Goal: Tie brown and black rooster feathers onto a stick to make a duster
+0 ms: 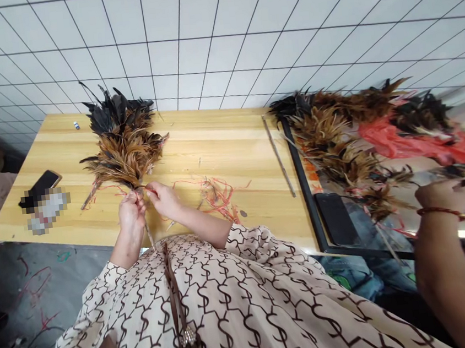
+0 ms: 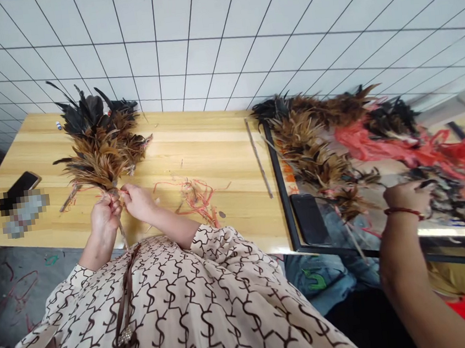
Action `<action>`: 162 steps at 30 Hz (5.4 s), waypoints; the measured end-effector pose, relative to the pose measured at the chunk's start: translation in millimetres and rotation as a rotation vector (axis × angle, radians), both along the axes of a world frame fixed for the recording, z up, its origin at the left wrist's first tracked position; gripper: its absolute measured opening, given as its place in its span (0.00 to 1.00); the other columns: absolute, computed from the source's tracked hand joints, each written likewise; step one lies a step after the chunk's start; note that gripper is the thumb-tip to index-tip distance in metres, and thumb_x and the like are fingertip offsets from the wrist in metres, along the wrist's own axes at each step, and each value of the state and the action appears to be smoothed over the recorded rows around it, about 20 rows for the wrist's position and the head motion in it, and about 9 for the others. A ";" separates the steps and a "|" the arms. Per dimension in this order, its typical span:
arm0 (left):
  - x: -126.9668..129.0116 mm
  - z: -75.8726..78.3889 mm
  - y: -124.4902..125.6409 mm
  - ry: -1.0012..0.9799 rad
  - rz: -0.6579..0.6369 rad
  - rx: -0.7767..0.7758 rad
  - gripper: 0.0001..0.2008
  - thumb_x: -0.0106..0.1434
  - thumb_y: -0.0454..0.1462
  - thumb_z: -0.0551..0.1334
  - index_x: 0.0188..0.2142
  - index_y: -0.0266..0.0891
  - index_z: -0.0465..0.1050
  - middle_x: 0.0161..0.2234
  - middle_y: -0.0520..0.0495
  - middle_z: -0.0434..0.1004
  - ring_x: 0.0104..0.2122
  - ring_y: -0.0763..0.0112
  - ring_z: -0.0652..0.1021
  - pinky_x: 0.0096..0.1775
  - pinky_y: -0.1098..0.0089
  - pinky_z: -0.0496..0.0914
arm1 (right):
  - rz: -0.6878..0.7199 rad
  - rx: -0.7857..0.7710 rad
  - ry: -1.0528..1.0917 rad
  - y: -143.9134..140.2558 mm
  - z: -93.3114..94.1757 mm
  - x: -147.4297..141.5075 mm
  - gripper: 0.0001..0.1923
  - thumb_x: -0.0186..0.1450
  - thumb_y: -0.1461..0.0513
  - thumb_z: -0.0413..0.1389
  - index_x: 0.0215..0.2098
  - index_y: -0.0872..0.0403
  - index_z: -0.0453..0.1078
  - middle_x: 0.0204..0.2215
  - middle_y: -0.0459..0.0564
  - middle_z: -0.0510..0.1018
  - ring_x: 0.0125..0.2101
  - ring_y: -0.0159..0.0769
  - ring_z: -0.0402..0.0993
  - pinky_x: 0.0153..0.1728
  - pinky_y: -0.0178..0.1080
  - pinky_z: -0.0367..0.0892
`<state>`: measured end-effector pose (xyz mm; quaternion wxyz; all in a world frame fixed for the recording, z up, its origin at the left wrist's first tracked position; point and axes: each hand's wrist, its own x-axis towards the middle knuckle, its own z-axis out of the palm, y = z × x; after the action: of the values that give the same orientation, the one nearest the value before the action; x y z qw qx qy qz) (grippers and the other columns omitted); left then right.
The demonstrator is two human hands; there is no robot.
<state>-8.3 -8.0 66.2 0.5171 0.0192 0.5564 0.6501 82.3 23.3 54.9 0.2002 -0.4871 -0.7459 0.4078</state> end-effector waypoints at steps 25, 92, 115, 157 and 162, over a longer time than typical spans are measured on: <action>3.7 -15.0 -2.9 1.154 -0.194 0.397 0.19 0.63 0.48 0.52 0.22 0.39 0.63 0.19 0.54 0.60 0.22 0.75 0.63 0.26 0.73 0.61 | -0.237 -0.166 0.606 7.3 8.4 -6.0 0.19 0.57 0.56 0.52 0.13 0.53 0.52 0.14 0.38 0.52 0.18 0.24 0.46 0.20 0.31 0.47; 17.8 -21.5 22.5 0.366 -0.244 0.225 0.07 0.44 0.34 0.67 0.25 0.37 0.72 0.12 0.59 0.62 0.12 0.83 0.59 0.17 0.78 0.52 | -0.502 -0.328 0.634 15.1 -5.4 11.1 0.11 0.50 0.61 0.53 0.12 0.55 0.60 0.13 0.39 0.61 0.19 0.25 0.55 0.23 0.30 0.55; 19.1 -22.8 15.8 0.457 -0.223 0.395 0.12 0.46 0.38 0.69 0.31 0.39 0.72 0.16 0.59 0.63 0.16 0.82 0.62 0.19 0.78 0.57 | -0.119 -0.074 0.553 20.1 -6.1 34.8 0.16 0.59 0.55 0.52 0.17 0.54 0.62 0.16 0.42 0.63 0.23 0.29 0.59 0.29 0.34 0.61; 24.5 -25.3 6.0 0.888 -0.400 0.316 0.17 0.60 0.47 0.57 0.22 0.38 0.67 0.17 0.54 0.65 0.20 0.75 0.66 0.25 0.74 0.62 | -0.268 0.143 0.158 8.6 -1.9 29.4 0.17 0.61 0.58 0.46 0.14 0.52 0.58 0.12 0.45 0.61 0.20 0.31 0.60 0.24 0.34 0.57; 19.1 -16.0 9.1 0.538 -0.518 0.293 0.20 0.53 0.50 0.63 0.17 0.38 0.62 0.14 0.56 0.58 0.17 0.78 0.60 0.20 0.76 0.57 | -0.238 0.126 0.167 8.3 -1.3 32.4 0.18 0.60 0.58 0.48 0.13 0.51 0.56 0.12 0.45 0.62 0.18 0.31 0.59 0.24 0.35 0.57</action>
<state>10.8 1.2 50.2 0.4915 0.4019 0.5503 0.5423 114.7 31.6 53.6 0.3384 -0.5230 -0.6878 0.3726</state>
